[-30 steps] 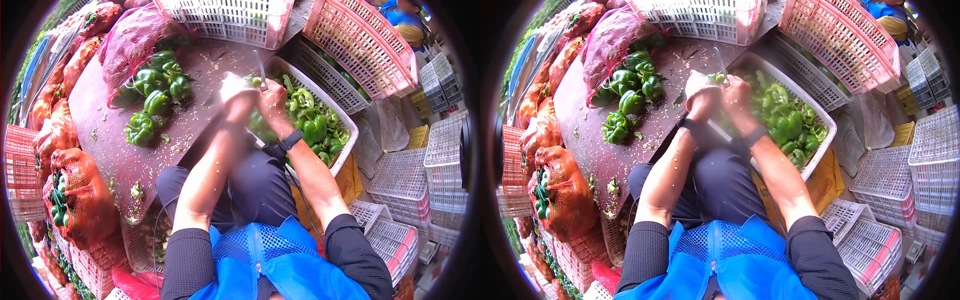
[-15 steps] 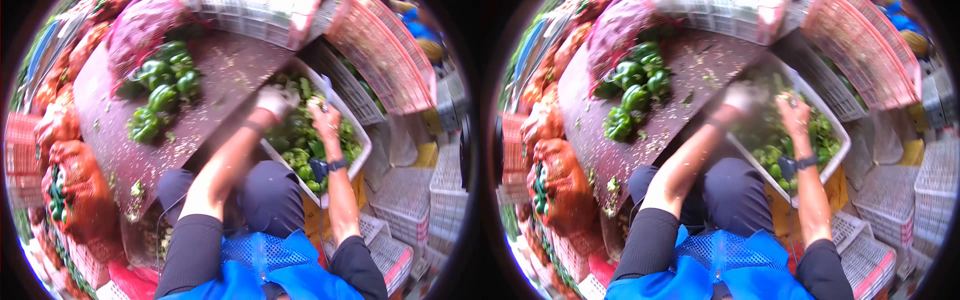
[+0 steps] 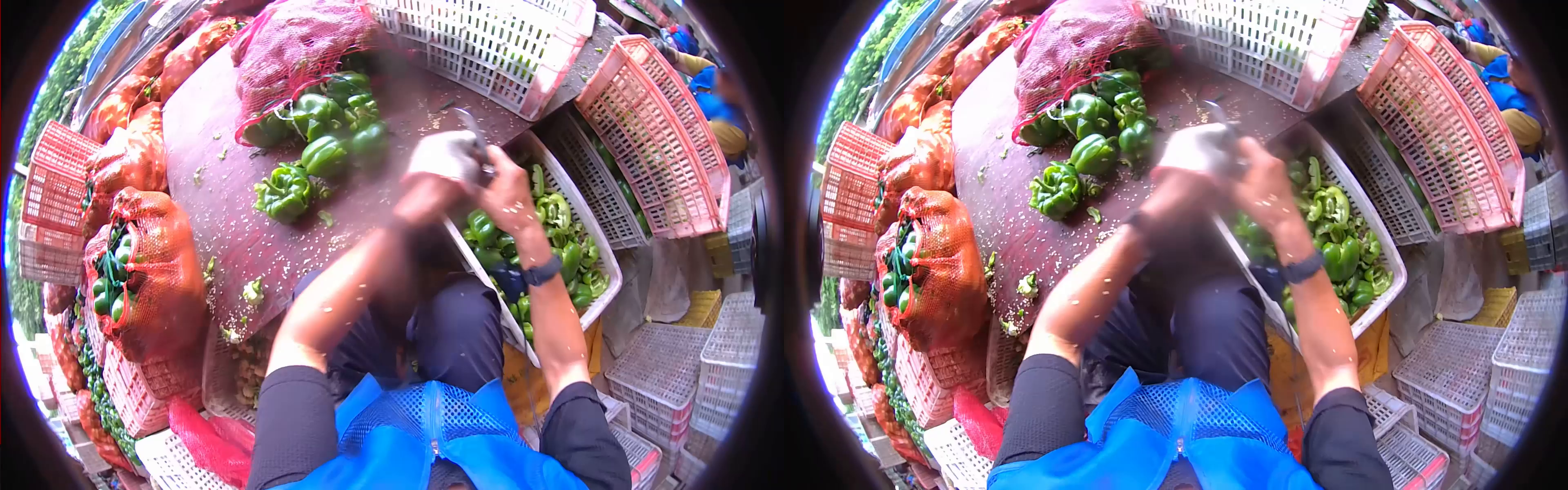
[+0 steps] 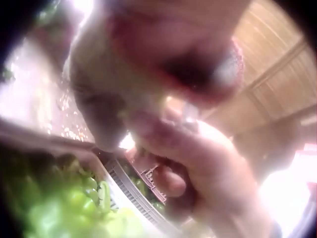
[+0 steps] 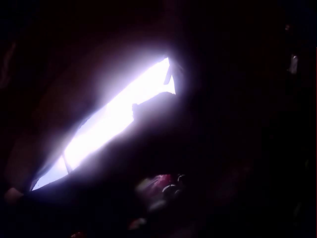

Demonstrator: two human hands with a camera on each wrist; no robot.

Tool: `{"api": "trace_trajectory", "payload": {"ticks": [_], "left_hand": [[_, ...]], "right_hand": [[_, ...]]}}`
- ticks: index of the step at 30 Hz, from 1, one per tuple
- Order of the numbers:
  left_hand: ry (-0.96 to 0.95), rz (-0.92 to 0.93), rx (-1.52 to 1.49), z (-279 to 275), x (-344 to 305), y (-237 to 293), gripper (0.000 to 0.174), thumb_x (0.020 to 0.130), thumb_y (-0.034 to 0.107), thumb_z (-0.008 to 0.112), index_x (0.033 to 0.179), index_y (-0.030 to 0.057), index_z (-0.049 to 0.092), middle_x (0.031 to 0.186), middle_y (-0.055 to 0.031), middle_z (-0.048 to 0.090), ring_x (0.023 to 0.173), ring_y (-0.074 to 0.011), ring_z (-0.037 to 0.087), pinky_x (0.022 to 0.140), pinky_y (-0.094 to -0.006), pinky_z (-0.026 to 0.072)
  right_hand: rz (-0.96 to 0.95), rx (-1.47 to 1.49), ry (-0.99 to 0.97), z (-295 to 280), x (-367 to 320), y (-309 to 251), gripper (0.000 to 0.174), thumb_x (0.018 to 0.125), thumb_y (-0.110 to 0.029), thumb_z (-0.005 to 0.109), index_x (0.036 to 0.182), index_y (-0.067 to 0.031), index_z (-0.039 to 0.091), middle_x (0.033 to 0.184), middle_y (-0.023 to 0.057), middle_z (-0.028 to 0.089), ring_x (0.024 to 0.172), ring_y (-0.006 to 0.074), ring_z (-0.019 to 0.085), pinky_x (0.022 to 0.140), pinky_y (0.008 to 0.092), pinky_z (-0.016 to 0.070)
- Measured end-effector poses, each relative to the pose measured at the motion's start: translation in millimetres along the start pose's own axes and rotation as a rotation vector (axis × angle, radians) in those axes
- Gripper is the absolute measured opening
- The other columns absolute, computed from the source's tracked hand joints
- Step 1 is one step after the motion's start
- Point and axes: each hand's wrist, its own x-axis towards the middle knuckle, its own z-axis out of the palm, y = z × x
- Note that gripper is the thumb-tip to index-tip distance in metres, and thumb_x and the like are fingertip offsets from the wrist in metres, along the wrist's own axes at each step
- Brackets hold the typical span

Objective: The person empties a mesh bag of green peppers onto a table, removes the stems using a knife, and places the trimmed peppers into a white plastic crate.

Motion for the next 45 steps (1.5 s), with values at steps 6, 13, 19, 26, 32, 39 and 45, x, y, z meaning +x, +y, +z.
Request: {"api": "trace_trajectory", "payload": {"ticks": [6, 13, 19, 26, 32, 39, 45], "left_hand": [[0.073, 0.244, 0.603, -50, -23, -87, 0.024, 0.089, 0.028, 0.064, 0.09, 0.0046, 0.07, 0.082, -0.0132, 0.068, 0.075, -0.0268, 0.067, 0.065, -0.0397, 0.0516], [-0.096, -0.332, 0.499, -74, -42, -126, 0.053, 0.095, 0.051, 0.059, 0.103, -0.0004, 0.069, 0.082, -0.0075, 0.067, 0.07, -0.0198, 0.06, 0.065, -0.0371, 0.0497], [0.113, -0.244, 1.028, -81, -66, -118, 0.017, 0.09, 0.023, 0.063, 0.095, 0.0078, 0.071, 0.089, -0.0048, 0.069, 0.077, -0.022, 0.064, 0.066, -0.0354, 0.0494], [0.513, -0.045, -0.003, -172, -136, -222, 0.018, 0.095, 0.019, 0.058, 0.103, 0.0053, 0.067, 0.088, -0.0068, 0.065, 0.075, -0.0202, 0.062, 0.066, -0.0329, 0.0513], [0.453, -0.129, 0.567, -198, -176, -211, 0.034, 0.077, -0.003, 0.059, 0.105, 0.0071, 0.075, 0.106, -0.0141, 0.074, 0.095, -0.031, 0.072, 0.086, -0.0383, 0.0561], [0.543, 0.118, 0.532, -195, -161, -166, 0.039, 0.074, -0.01, 0.056, 0.105, 0.0035, 0.074, 0.099, -0.0155, 0.075, 0.094, -0.0322, 0.072, 0.085, -0.0382, 0.0574], [0.472, 0.127, 0.51, -166, -126, -133, 0.032, 0.077, -0.004, 0.058, 0.102, 0.0067, 0.074, 0.102, -0.0151, 0.074, 0.091, -0.0322, 0.072, 0.083, -0.0388, 0.0578]], "right_hand": [[-0.127, 0.105, -0.114, 59, 19, -39, 0.024, 0.082, -0.016, 0.08, 0.094, -0.0031, 0.064, 0.08, 0.0043, 0.068, 0.071, 0.0071, 0.06, 0.063, 0.0272, 0.0518], [-0.35, 0.068, -0.124, 97, 18, -76, 0.014, 0.082, -0.008, 0.073, 0.092, -0.0048, 0.064, 0.078, 0.0079, 0.068, 0.07, 0.0092, 0.063, 0.064, 0.0312, 0.0528], [-0.442, 0.066, -0.137, 119, 20, -67, 0.013, 0.083, -0.005, 0.071, 0.094, -0.0043, 0.065, 0.077, 0.0056, 0.068, 0.073, 0.008, 0.062, 0.065, 0.03, 0.0517], [0.065, -0.134, -0.409, 32, 7, -10, 0.023, 0.081, -0.021, 0.076, 0.087, -0.0007, 0.067, 0.072, 0.0133, 0.069, 0.07, 0.015, 0.068, 0.066, 0.0333, 0.0541], [-0.344, -0.454, -0.255, 43, 26, 20, 0.04, 0.08, -0.032, 0.082, 0.107, -0.0043, 0.071, 0.102, 0.0156, 0.071, 0.088, 0.0313, 0.07, 0.078, 0.0389, 0.0556], [-0.321, -0.493, -0.448, 139, 103, -6, 0.064, 0.073, -0.016, 0.078, 0.135, -0.0162, 0.058, 0.134, 0.0182, 0.052, 0.109, 0.038, 0.065, 0.093, 0.0456, 0.0552], [-0.219, -0.344, -0.39, 141, 96, 13, 0.067, 0.067, -0.026, 0.086, 0.126, -0.0087, 0.06, 0.13, 0.0161, 0.055, 0.113, 0.0357, 0.063, 0.097, 0.0443, 0.0532]]}}
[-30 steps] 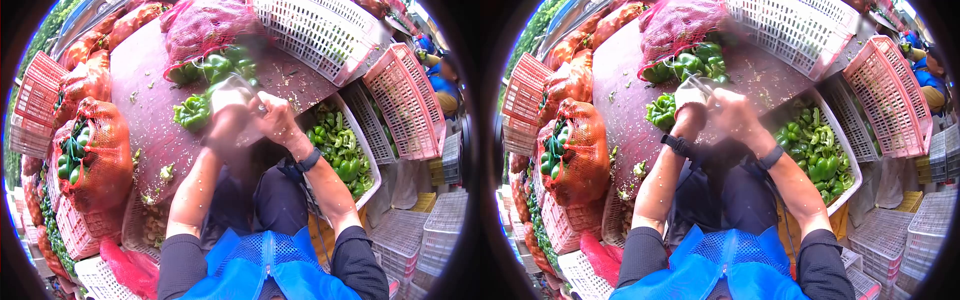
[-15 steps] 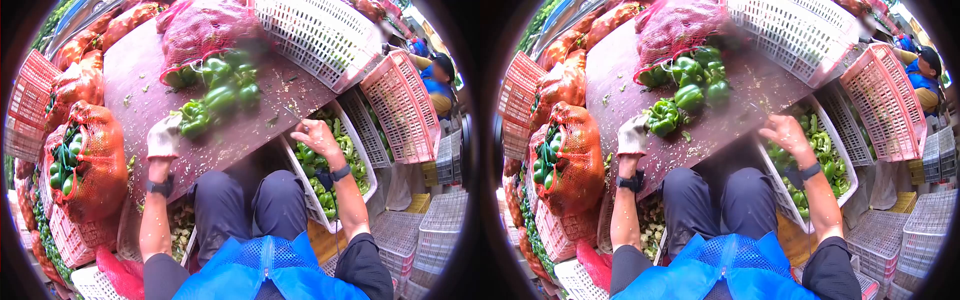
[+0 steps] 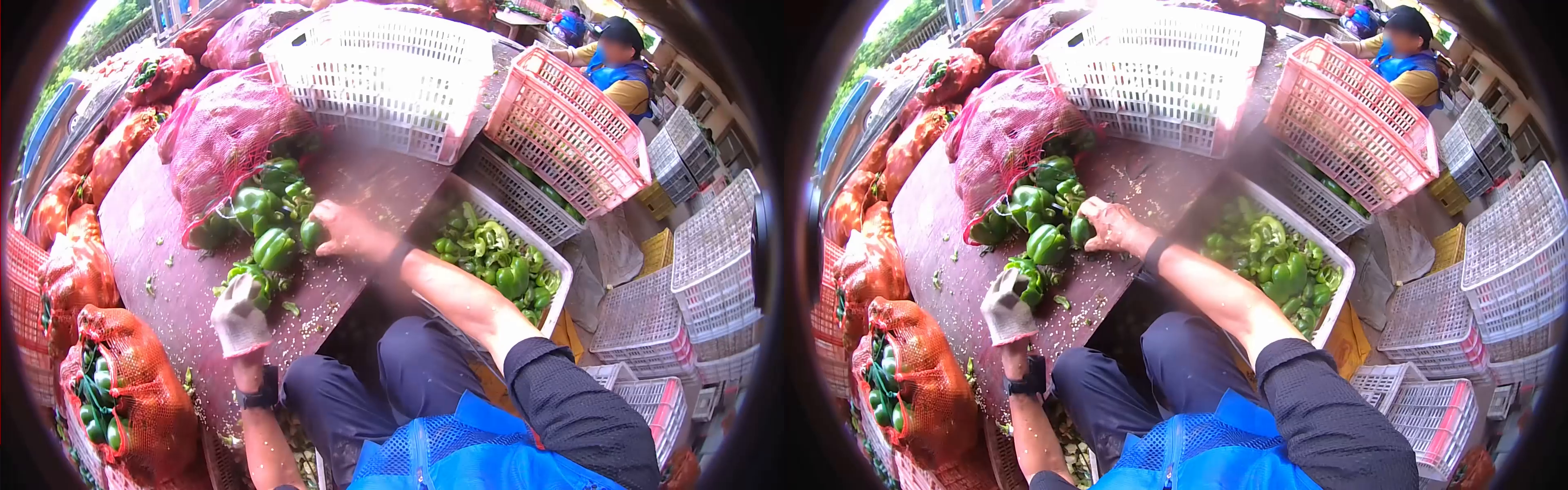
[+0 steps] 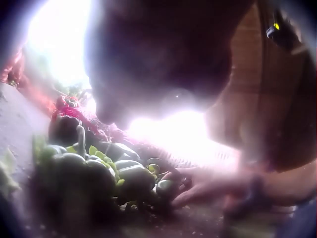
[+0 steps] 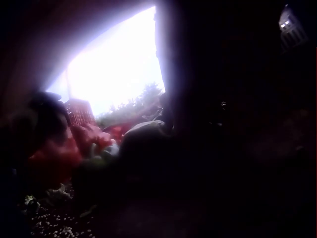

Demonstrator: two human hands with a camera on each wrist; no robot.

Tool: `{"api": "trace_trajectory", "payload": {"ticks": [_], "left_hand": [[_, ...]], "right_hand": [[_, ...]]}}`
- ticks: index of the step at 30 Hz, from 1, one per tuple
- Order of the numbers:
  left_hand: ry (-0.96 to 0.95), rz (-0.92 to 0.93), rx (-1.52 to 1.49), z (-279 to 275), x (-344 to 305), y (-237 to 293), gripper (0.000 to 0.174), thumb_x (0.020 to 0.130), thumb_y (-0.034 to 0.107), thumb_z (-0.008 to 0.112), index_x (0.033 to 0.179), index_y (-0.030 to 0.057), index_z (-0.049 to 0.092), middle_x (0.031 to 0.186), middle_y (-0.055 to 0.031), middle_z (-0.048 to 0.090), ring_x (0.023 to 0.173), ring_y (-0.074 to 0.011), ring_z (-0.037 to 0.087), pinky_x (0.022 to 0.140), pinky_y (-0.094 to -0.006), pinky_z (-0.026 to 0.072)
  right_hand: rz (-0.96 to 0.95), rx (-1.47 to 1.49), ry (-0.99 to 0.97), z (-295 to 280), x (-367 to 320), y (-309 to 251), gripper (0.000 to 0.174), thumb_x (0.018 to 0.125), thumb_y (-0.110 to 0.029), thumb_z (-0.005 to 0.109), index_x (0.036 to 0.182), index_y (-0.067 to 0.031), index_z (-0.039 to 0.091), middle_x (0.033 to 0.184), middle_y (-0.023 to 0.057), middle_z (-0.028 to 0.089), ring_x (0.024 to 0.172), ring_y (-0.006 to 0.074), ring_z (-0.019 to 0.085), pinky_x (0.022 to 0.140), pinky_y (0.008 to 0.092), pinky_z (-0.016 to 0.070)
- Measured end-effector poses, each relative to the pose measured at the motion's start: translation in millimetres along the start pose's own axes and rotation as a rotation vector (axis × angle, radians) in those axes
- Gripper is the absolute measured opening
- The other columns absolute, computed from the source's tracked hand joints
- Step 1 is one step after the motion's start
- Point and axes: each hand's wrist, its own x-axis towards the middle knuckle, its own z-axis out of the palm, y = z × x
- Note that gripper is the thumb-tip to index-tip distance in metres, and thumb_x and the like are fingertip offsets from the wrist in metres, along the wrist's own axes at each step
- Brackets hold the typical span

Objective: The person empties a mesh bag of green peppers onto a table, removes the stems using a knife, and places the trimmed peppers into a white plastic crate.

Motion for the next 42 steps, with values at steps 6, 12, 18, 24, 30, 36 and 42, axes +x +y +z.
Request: {"api": "trace_trajectory", "payload": {"ticks": [6, 12, 18, 24, 30, 36, 42], "left_hand": [[-0.113, 0.135, -0.07, 47, 44, 45, 0.038, 0.076, -0.004, 0.057, 0.111, 0.0045, 0.07, 0.116, -0.0165, 0.07, 0.109, -0.0343, 0.066, 0.097, -0.0423, 0.0519], [-0.159, -0.056, -0.817, 70, 54, 100, 0.046, 0.073, 0.004, 0.062, 0.118, 0.004, 0.066, 0.137, -0.0237, 0.056, 0.126, -0.044, 0.052, 0.106, -0.0478, 0.044], [0.183, 0.282, -0.305, 55, 52, 134, 0.041, 0.063, 0.018, 0.081, 0.099, 0.0041, 0.068, 0.116, -0.0193, 0.064, 0.107, -0.0355, 0.062, 0.093, -0.0415, 0.0513], [-0.226, -0.166, -0.243, 21, 53, 150, 0.093, 0.064, 0.009, 0.075, 0.14, -0.0201, 0.03, 0.128, -0.0318, 0.05, 0.121, -0.0391, 0.052, 0.108, -0.0394, 0.0411], [-0.342, -0.01, -0.032, 28, 55, 161, 0.101, 0.065, 0.025, 0.08, 0.139, -0.0217, 0.03, 0.13, -0.0324, 0.049, 0.124, -0.045, 0.048, 0.108, -0.0407, 0.0397], [-0.243, -0.036, -0.32, 56, 49, 142, 0.038, 0.086, 0.025, 0.067, 0.113, -0.0002, 0.06, 0.114, -0.0198, 0.061, 0.103, -0.0311, 0.06, 0.093, -0.0408, 0.0479], [-0.205, -0.975, -1.641, 55, 61, 134, 0.013, 0.081, 0.014, 0.075, 0.093, 0.0091, 0.072, 0.107, -0.0118, 0.068, 0.1, -0.0283, 0.068, 0.092, -0.0406, 0.0523]], "right_hand": [[0.425, 0.947, 0.204, -27, -39, -17, 0.054, 0.074, -0.025, 0.09, 0.115, -0.0037, 0.064, 0.095, 0.0043, 0.07, 0.081, 0.0132, 0.066, 0.075, 0.0291, 0.0546], [0.472, 1.268, 0.114, -50, -76, -40, 0.036, 0.094, -0.032, 0.071, 0.109, 0.0003, 0.067, 0.09, 0.0036, 0.07, 0.069, 0.0098, 0.063, 0.06, 0.0252, 0.0506], [0.456, 0.98, 0.342, -69, -103, -96, 0.043, 0.096, -0.041, 0.069, 0.111, -0.0011, 0.067, 0.072, 0.002, 0.064, 0.049, 0.0048, 0.05, 0.043, 0.0216, 0.0394], [0.393, 0.779, 0.238, -86, -147, -79, 0.049, 0.106, -0.046, 0.047, 0.105, -0.0005, 0.067, 0.076, 0.0065, 0.066, 0.051, 0.007, 0.055, 0.047, 0.0221, 0.0421], [0.286, 0.633, 0.148, -88, -161, -85, 0.05, 0.108, -0.043, 0.042, 0.09, -0.001, 0.062, 0.071, 0.0057, 0.063, 0.05, 0.0106, 0.058, 0.046, 0.0272, 0.0442], [0.004, 0.397, 0.188, -60, -180, -64, 0.049, 0.109, -0.038, 0.043, 0.082, -0.0016, 0.061, 0.066, 0.0059, 0.061, 0.048, 0.0108, 0.056, 0.046, 0.0281, 0.0438], [0.386, 0.766, 0.234, -105, -192, -67, 0.039, 0.104, -0.038, 0.054, 0.105, -0.0017, 0.068, 0.083, 0.0092, 0.07, 0.07, 0.0171, 0.065, 0.067, 0.0333, 0.0537]]}}
